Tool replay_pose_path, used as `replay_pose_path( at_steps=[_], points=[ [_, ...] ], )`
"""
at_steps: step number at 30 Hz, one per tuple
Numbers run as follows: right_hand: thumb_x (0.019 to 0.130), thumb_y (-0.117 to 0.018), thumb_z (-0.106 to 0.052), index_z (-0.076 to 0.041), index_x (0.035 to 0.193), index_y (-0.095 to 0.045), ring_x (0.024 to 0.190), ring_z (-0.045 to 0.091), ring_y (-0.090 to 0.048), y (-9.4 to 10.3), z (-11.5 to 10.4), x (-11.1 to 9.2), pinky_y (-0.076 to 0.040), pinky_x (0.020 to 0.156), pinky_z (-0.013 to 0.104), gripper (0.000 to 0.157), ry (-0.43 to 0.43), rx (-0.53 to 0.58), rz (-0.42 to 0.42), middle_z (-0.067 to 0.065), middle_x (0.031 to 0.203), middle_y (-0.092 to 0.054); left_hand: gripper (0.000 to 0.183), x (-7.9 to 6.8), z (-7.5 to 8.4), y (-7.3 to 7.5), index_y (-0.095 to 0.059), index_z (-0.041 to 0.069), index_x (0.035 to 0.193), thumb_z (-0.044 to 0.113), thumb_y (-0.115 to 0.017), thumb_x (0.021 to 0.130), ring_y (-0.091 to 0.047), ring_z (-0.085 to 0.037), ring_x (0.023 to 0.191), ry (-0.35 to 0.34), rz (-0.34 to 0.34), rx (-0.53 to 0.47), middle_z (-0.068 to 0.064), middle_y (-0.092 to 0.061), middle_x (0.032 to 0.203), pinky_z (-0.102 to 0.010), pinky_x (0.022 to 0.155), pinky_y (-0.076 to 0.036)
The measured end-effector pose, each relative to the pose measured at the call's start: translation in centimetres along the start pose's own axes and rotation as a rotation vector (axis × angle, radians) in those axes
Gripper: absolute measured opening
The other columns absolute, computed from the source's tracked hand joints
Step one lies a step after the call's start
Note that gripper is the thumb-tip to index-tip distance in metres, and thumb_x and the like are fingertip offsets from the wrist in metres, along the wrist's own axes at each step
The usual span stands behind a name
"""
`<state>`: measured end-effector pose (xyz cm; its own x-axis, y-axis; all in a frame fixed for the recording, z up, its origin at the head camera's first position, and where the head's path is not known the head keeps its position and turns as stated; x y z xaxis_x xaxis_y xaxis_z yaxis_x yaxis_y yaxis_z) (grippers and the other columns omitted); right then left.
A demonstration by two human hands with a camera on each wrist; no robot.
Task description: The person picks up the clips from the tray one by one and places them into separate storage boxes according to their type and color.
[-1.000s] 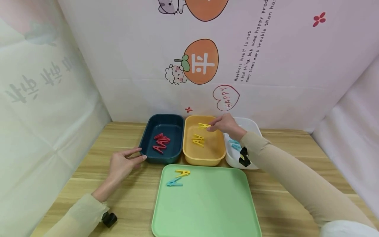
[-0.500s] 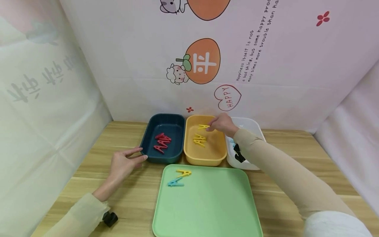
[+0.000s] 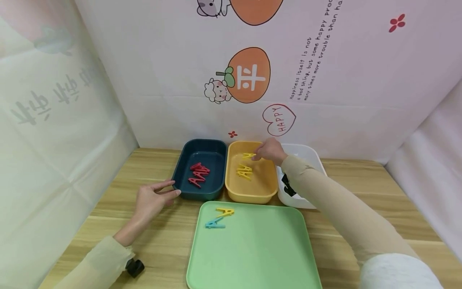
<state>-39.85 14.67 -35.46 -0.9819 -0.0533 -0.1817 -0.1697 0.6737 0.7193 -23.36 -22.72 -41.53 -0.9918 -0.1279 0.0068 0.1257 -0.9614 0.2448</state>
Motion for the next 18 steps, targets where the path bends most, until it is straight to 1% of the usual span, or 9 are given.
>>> replay_pose_path(
  at_steps=[4,8,12,15,18],
  points=[
    [0.086,-0.087,-0.009,0.003,0.113,-0.079,0.118,0.033,-0.062,-0.25,0.22,0.32,-0.050,0.109,0.045,0.030,-0.024,0.000,0.002,0.017,0.120,-0.074,0.054,0.02,-0.18,-0.03,-0.069,-0.003,0.136,0.017,-0.088,0.089,-0.077,-0.032,0.096,0.008,-0.001,0.002,-0.023,-0.056,0.149,-0.037,0.078,-0.065],
    [0.084,-0.088,-0.008,0.001,0.110,-0.080,0.115,0.032,-0.063,-0.47,0.42,0.59,-0.052,0.108,0.045,0.028,-0.050,-0.009,0.024,0.015,0.117,-0.075,0.053,0.04,-0.06,-0.04,-0.070,-0.003,0.135,0.018,-0.088,0.089,-0.078,-0.033,0.093,0.000,0.002,0.012,-0.024,-0.056,0.148,-0.036,0.077,-0.065],
    [0.085,-0.088,-0.010,0.000,0.111,-0.081,0.112,0.031,-0.064,-0.72,0.30,0.62,-0.054,0.104,0.044,0.029,-0.034,-0.054,0.027,0.015,0.115,-0.077,0.051,0.07,0.13,0.00,-0.070,-0.003,0.134,0.017,-0.088,0.090,-0.078,-0.034,0.090,-0.011,0.006,0.016,-0.025,-0.058,0.145,-0.035,0.076,-0.065],
    [0.086,-0.087,-0.012,0.001,0.114,-0.081,0.111,0.031,-0.065,-0.80,0.16,0.53,-0.054,0.102,0.044,0.031,-0.010,-0.096,0.013,0.015,0.117,-0.077,0.051,0.03,0.25,0.03,-0.070,-0.003,0.133,0.017,-0.088,0.090,-0.078,-0.033,0.088,-0.012,0.008,0.014,-0.026,-0.059,0.144,-0.034,0.075,-0.065],
    [0.088,-0.086,-0.013,0.001,0.117,-0.079,0.110,0.031,-0.066,-0.62,0.06,0.46,-0.055,0.101,0.044,0.033,0.008,-0.117,0.004,0.016,0.119,-0.076,0.051,-0.01,0.35,0.03,-0.070,-0.005,0.133,0.016,-0.088,0.090,-0.078,-0.033,0.090,-0.018,0.006,0.011,-0.026,-0.057,0.145,-0.034,0.075,-0.065]
  ],
)
Point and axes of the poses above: each hand's wrist, its own x-axis towards the middle knuckle, its own y-axis out of the back of the hand, z = x × y, the point moved 6 cm from there along x, towards the middle knuckle
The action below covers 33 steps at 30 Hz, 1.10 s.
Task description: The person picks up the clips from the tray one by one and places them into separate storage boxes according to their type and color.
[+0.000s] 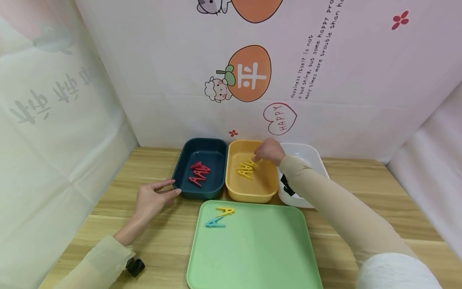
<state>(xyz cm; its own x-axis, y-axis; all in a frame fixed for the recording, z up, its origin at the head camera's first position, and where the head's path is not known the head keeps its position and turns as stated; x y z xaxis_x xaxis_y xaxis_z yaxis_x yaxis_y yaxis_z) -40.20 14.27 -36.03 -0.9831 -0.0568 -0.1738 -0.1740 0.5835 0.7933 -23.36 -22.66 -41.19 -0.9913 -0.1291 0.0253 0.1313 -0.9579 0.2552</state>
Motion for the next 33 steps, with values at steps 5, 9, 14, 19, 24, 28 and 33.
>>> replay_pose_path(
  at_steps=[5,9,14,19,24,28,33],
  points=[
    [0.091,-0.084,-0.013,0.001,0.120,-0.078,0.113,0.033,-0.063,0.7,-0.3,-0.9,-0.055,0.104,0.046,0.033,0.013,0.017,-0.021,0.016,0.122,-0.074,0.052,-0.1,0.1,-0.1,-0.069,-0.005,0.134,0.015,-0.088,0.090,-0.078,-0.032,0.092,0.004,-0.007,-0.013,-0.027,-0.056,0.147,-0.035,0.075,-0.065],
    [0.092,-0.082,-0.010,0.000,0.118,-0.079,0.118,0.035,-0.060,1.4,-0.9,-2.8,-0.051,0.109,0.051,0.028,0.039,0.057,-0.040,0.017,0.125,-0.072,0.052,-0.1,0.1,-0.1,-0.069,-0.004,0.134,0.016,-0.088,0.090,-0.078,-0.032,0.090,0.012,-0.004,-0.011,-0.026,-0.058,0.145,-0.034,0.075,-0.065],
    [0.093,-0.081,-0.011,-0.001,0.114,-0.080,0.113,0.034,-0.063,2.0,-1.8,-5.8,-0.054,0.103,0.052,0.023,0.135,0.078,-0.050,0.016,0.120,-0.074,0.053,0.0,0.0,0.0,-0.069,-0.004,0.135,0.018,-0.088,0.090,-0.078,-0.032,0.089,0.010,0.001,0.008,-0.025,-0.059,0.144,-0.032,0.075,-0.065],
    [0.093,-0.084,-0.015,-0.004,0.111,-0.083,0.092,0.027,-0.060,1.9,-1.5,-9.2,-0.052,0.076,0.036,0.022,0.198,0.070,-0.055,0.012,0.107,-0.074,0.053,0.0,-0.2,0.0,-0.069,-0.003,0.135,0.018,-0.087,0.090,-0.078,-0.033,0.090,0.022,0.001,0.017,-0.022,-0.058,0.147,-0.033,0.076,-0.065],
    [0.089,-0.086,-0.015,-0.007,0.099,-0.085,0.074,0.022,-0.053,2.0,-0.8,-12.7,-0.041,0.057,0.029,0.013,0.278,0.083,-0.047,0.006,0.086,-0.068,0.054,-0.1,-0.2,0.0,-0.068,-0.003,0.137,0.018,-0.087,0.090,-0.078,-0.033,0.093,0.028,-0.001,0.012,-0.024,-0.055,0.149,-0.032,0.077,-0.064],
    [0.087,-0.087,-0.014,-0.010,0.093,-0.085,0.070,0.019,-0.052,2.1,0.3,-15.2,-0.042,0.054,0.027,0.007,0.364,0.066,-0.036,-0.001,0.086,-0.070,0.055,-0.1,-0.1,0.0,-0.068,-0.003,0.137,0.019,-0.087,0.091,-0.078,-0.032,0.092,0.028,-0.005,0.009,-0.026,-0.055,0.149,-0.032,0.077,-0.064],
    [0.086,-0.088,-0.012,-0.011,0.090,-0.084,0.068,0.019,-0.051,2.4,2.1,-18.1,-0.043,0.056,0.026,0.005,0.430,0.055,-0.014,-0.005,0.080,-0.071,0.054,-0.1,-0.1,-0.1,-0.069,-0.002,0.137,0.019,-0.087,0.091,-0.078,-0.033,0.090,0.030,0.000,0.016,-0.026,-0.057,0.147,-0.033,0.077,-0.065]
  ],
)
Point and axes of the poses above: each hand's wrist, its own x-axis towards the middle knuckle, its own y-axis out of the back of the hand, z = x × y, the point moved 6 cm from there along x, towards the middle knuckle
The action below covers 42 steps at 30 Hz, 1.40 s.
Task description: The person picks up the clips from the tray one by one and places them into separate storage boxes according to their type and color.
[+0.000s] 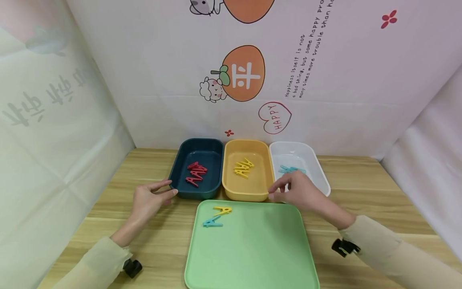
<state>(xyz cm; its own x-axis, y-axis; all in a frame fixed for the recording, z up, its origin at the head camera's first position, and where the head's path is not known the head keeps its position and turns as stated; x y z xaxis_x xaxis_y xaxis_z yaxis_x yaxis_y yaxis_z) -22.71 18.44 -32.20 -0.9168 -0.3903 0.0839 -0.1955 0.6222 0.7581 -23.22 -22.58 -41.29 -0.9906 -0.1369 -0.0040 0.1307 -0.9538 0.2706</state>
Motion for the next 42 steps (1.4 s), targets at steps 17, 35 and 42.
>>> replay_pose_path(
  at_steps=[17,35,42],
  points=[
    [0.087,-0.088,-0.018,-0.017,0.091,-0.084,0.062,0.009,-0.048,-2.4,3.5,-6.7,-0.040,0.054,0.023,0.006,-0.071,0.098,0.042,-0.008,0.078,-0.065,0.054,-0.1,-0.2,-0.1,-0.068,-0.003,0.138,0.016,-0.087,0.091,-0.077,-0.027,0.098,0.008,-0.016,-0.033,-0.024,-0.051,0.154,-0.035,0.080,-0.064],
    [0.087,-0.088,-0.014,-0.013,0.090,-0.083,0.061,0.004,-0.050,-6.7,2.1,-5.8,-0.043,0.054,0.021,0.006,-0.001,0.121,-0.043,-0.013,0.078,-0.069,0.052,0.1,-0.4,-0.3,-0.068,-0.004,0.136,0.015,-0.087,0.091,-0.077,-0.028,0.096,-0.006,-0.014,-0.035,-0.023,-0.051,0.154,-0.034,0.077,-0.064],
    [0.086,-0.088,-0.011,-0.014,0.085,-0.082,0.059,0.005,-0.050,-8.2,0.1,-4.3,-0.043,0.053,0.021,0.007,0.064,0.146,-0.062,-0.013,0.076,-0.068,0.054,0.1,-0.3,-0.2,-0.067,-0.003,0.138,0.017,-0.087,0.091,-0.077,-0.030,0.096,0.004,-0.013,-0.037,-0.024,-0.050,0.154,-0.034,0.078,-0.064]
  ],
)
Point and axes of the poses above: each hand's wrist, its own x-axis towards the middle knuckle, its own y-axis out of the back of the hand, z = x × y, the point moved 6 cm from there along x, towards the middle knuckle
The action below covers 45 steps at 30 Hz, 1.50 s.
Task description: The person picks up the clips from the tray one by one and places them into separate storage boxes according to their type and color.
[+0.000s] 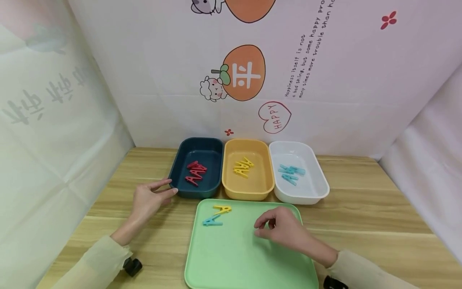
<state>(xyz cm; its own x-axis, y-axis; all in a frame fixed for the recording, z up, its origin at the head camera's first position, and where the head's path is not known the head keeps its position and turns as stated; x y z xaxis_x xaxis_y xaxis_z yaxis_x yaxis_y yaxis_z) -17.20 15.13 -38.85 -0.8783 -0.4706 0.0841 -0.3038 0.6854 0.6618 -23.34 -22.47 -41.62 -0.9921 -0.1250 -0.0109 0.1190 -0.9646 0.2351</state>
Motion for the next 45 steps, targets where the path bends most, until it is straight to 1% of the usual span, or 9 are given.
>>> replay_pose_path(
  at_steps=[7,11,18,23,28,32,37,41,45],
  points=[
    [0.088,-0.087,-0.012,-0.014,0.088,-0.082,0.062,0.011,-0.054,-1.5,-0.8,1.9,-0.045,0.056,0.023,0.005,-0.033,-0.013,-0.052,-0.012,0.078,-0.068,0.053,0.0,0.0,0.0,-0.068,-0.004,0.137,0.016,-0.087,0.091,-0.077,-0.026,0.097,0.005,0.002,0.002,-0.022,-0.051,0.154,-0.035,0.078,-0.064],
    [0.088,-0.086,-0.010,-0.014,0.087,-0.082,0.064,0.013,-0.056,-2.5,-1.2,3.2,-0.047,0.057,0.024,0.006,-0.021,-0.047,-0.057,-0.013,0.077,-0.068,0.053,0.0,0.0,0.0,-0.068,-0.003,0.137,0.015,-0.086,0.091,-0.077,-0.027,0.096,0.001,0.008,0.005,-0.022,-0.052,0.154,-0.035,0.078,-0.064],
    [0.086,-0.089,-0.010,-0.011,0.091,-0.083,0.068,0.011,-0.060,-4.7,-2.0,5.4,-0.052,0.062,0.026,0.008,0.022,-0.071,-0.075,-0.013,0.078,-0.070,0.054,0.0,0.1,0.1,-0.068,-0.004,0.137,0.016,-0.087,0.091,-0.077,-0.032,0.095,0.002,0.008,0.005,-0.024,-0.051,0.153,-0.033,0.077,-0.064],
    [0.083,-0.091,-0.008,-0.008,0.093,-0.083,0.072,0.008,-0.062,-5.9,-2.6,6.6,-0.055,0.067,0.026,0.012,0.048,-0.080,-0.093,-0.010,0.080,-0.072,0.054,-0.2,0.2,0.1,-0.068,-0.004,0.137,0.016,-0.087,0.091,-0.078,-0.029,0.094,0.005,0.005,-0.001,-0.024,-0.050,0.154,-0.032,0.077,-0.064],
    [0.083,-0.091,-0.005,-0.007,0.091,-0.084,0.071,0.006,-0.060,-6.8,-3.0,7.3,-0.055,0.066,0.025,0.012,0.055,-0.087,-0.126,-0.007,0.080,-0.073,0.054,-0.2,0.4,0.0,-0.068,-0.004,0.136,0.016,-0.087,0.090,-0.077,-0.025,0.096,-0.007,0.005,-0.006,-0.023,-0.051,0.154,-0.033,0.077,-0.064],
    [0.084,-0.089,-0.002,-0.008,0.089,-0.083,0.069,0.006,-0.059,-7.1,-3.1,7.4,-0.055,0.066,0.024,0.009,0.047,-0.086,-0.147,-0.006,0.081,-0.073,0.053,-0.1,0.4,0.0,-0.068,-0.004,0.136,0.016,-0.087,0.090,-0.077,-0.030,0.096,-0.007,0.005,-0.002,-0.024,-0.052,0.153,-0.034,0.077,-0.065],
    [0.085,-0.088,0.000,-0.008,0.087,-0.083,0.073,0.007,-0.058,-7.0,-2.9,6.8,-0.055,0.069,0.025,0.010,0.040,-0.099,-0.152,-0.006,0.080,-0.073,0.053,-0.2,0.2,-0.1,-0.068,-0.004,0.136,0.015,-0.087,0.090,-0.077,-0.034,0.095,0.001,0.003,0.005,-0.024,-0.052,0.153,-0.035,0.077,-0.064],
    [0.084,-0.088,-0.001,-0.010,0.085,-0.083,0.072,0.006,-0.058,-6.4,-2.3,5.8,-0.054,0.068,0.026,0.010,0.032,-0.115,-0.141,-0.009,0.078,-0.071,0.053,-0.1,0.0,0.0,-0.068,-0.003,0.137,0.015,-0.087,0.091,-0.077,-0.035,0.094,0.009,0.007,0.010,-0.024,-0.051,0.154,-0.035,0.078,-0.064],
    [0.086,-0.087,-0.003,-0.013,0.084,-0.083,0.071,0.006,-0.058,-5.3,-1.3,4.5,-0.054,0.065,0.026,0.010,-0.003,-0.114,-0.142,-0.011,0.078,-0.070,0.054,0.0,0.0,0.1,-0.068,-0.003,0.137,0.016,-0.087,0.091,-0.077,-0.034,0.095,0.010,0.010,0.016,-0.024,-0.049,0.155,-0.034,0.078,-0.064]
  ],
)
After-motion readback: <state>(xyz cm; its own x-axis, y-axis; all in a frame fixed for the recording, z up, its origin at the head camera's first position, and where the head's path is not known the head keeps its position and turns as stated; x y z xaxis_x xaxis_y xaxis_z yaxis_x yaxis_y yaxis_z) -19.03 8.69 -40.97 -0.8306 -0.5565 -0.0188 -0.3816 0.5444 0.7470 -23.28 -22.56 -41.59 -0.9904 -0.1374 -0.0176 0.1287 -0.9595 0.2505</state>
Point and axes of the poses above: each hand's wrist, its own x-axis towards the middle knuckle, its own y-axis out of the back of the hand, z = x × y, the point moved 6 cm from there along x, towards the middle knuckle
